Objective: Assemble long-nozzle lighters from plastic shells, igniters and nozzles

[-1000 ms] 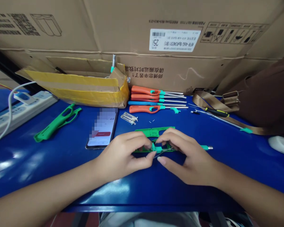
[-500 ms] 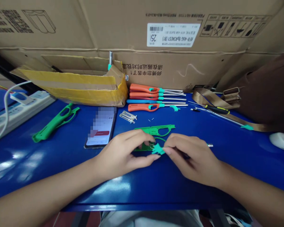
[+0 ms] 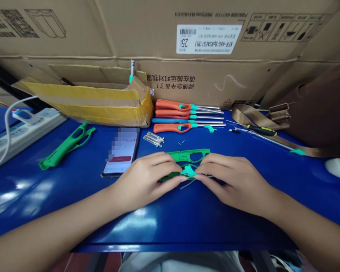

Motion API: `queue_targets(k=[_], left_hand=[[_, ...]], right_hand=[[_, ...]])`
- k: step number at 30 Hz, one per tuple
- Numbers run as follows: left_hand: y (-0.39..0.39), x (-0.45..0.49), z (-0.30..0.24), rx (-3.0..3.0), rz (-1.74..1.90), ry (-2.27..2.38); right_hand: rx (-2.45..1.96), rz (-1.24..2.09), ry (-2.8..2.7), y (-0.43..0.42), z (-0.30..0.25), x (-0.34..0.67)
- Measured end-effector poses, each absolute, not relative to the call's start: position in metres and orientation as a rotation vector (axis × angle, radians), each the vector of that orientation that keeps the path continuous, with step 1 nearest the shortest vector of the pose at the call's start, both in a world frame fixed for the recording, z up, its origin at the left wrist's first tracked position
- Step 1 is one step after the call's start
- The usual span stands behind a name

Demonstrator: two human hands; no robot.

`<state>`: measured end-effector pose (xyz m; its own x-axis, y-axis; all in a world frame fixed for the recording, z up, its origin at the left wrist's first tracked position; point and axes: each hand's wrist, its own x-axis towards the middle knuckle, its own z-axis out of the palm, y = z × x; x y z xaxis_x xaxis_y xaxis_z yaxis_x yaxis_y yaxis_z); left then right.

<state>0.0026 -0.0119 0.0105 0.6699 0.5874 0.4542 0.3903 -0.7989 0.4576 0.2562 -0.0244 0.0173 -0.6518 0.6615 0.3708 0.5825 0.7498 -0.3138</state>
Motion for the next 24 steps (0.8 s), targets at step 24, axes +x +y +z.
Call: queue_targets(k=[24], left_hand=[[-0.003, 0.001, 0.006, 2.373, 0.805, 0.974]], right_hand=[[-0.991, 0.727, -2.362, -0.007, 0.004, 0.262]])
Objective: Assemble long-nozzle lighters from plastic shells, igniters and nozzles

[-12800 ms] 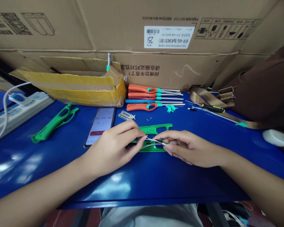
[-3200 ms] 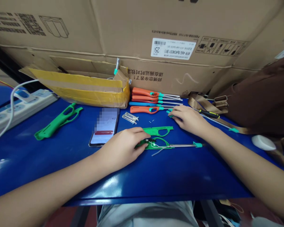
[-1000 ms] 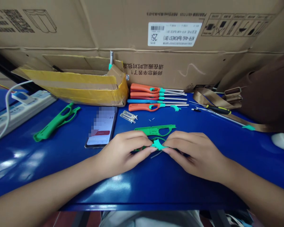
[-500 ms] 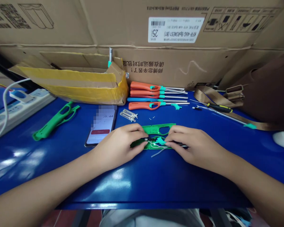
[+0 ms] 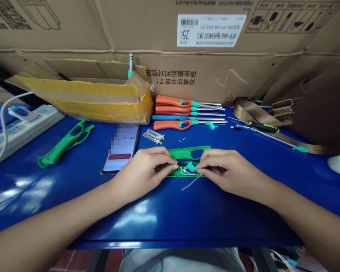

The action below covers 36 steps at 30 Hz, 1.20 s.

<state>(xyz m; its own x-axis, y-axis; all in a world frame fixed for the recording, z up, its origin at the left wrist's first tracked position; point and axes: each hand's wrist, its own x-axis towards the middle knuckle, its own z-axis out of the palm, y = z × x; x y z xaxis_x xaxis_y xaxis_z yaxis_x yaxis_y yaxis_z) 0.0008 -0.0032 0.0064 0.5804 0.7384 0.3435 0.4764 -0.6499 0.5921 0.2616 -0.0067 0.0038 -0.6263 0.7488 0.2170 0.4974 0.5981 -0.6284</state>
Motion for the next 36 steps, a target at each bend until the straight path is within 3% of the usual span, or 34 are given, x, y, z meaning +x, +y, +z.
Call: queue_targets(k=[36], left_hand=[[-0.0097, 0.006, 0.0052, 2.293, 0.954, 0.967]], right_hand=[[-1.053, 0.436, -2.658, -0.0142, 0.0088, 0.2617]])
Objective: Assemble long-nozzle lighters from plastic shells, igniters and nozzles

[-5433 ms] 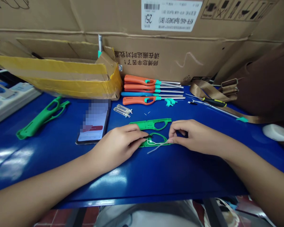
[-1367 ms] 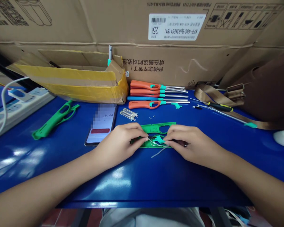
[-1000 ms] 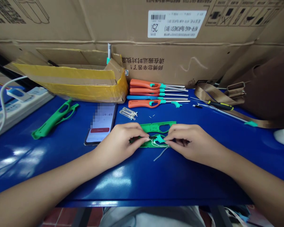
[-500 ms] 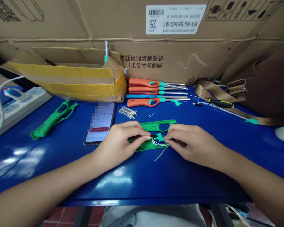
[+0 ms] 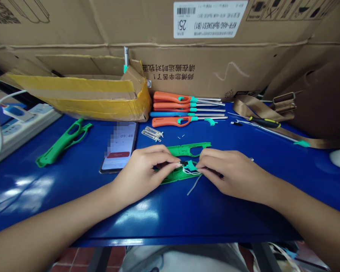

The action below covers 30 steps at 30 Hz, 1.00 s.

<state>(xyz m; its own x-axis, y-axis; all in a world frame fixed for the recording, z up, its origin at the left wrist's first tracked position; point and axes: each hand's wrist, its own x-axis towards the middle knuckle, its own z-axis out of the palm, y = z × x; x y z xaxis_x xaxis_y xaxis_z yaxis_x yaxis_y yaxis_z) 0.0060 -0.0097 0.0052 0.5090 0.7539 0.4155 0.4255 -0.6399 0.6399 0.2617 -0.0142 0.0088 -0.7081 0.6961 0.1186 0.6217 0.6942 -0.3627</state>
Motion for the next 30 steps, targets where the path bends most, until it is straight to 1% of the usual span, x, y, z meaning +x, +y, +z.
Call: queue_targets(k=[16, 24, 30], left_hand=[[-0.0097, 0.0063, 0.0035, 2.26, 0.949, 0.961], [-0.012, 0.0087, 0.0068, 2.244, 0.998, 0.962], [-0.0111, 0.0084, 0.0075, 2.219, 1.005, 0.952]], right_hand=[[-1.031, 0.395, -2.657, -0.0124, 0.0054, 0.2641], [-0.986, 0.183, -2.747, -0.0143, 0.0056, 0.26], [-0.984, 0.233, -2.726, -0.0131, 0.0018, 0.2617]])
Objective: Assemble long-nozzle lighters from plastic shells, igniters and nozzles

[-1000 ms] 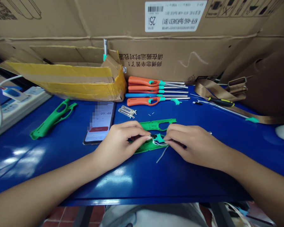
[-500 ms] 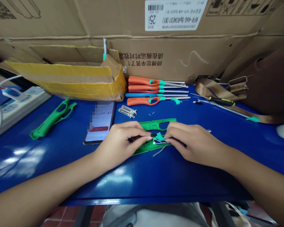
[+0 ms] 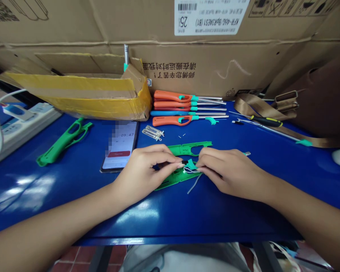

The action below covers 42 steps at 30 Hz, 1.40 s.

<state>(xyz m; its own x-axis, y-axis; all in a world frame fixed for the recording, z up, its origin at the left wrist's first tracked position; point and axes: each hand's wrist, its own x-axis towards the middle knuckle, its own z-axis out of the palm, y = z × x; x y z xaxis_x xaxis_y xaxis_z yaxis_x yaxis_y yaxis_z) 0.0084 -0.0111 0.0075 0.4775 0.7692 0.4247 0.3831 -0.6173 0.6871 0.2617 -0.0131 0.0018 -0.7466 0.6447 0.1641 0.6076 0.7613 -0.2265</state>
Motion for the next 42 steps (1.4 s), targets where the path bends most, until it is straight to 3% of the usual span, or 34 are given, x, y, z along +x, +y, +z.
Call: queue_targets(k=[15, 42], left_hand=[[-0.015, 0.007, 0.005, 2.241, 0.839, 1.103], [-0.007, 0.005, -0.006, 2.362, 0.927, 0.937]], right_hand=[[-1.013, 0.409, -2.62, -0.011, 0.001, 0.264], [-1.009, 0.163, -2.695, -0.011, -0.002, 0.261]])
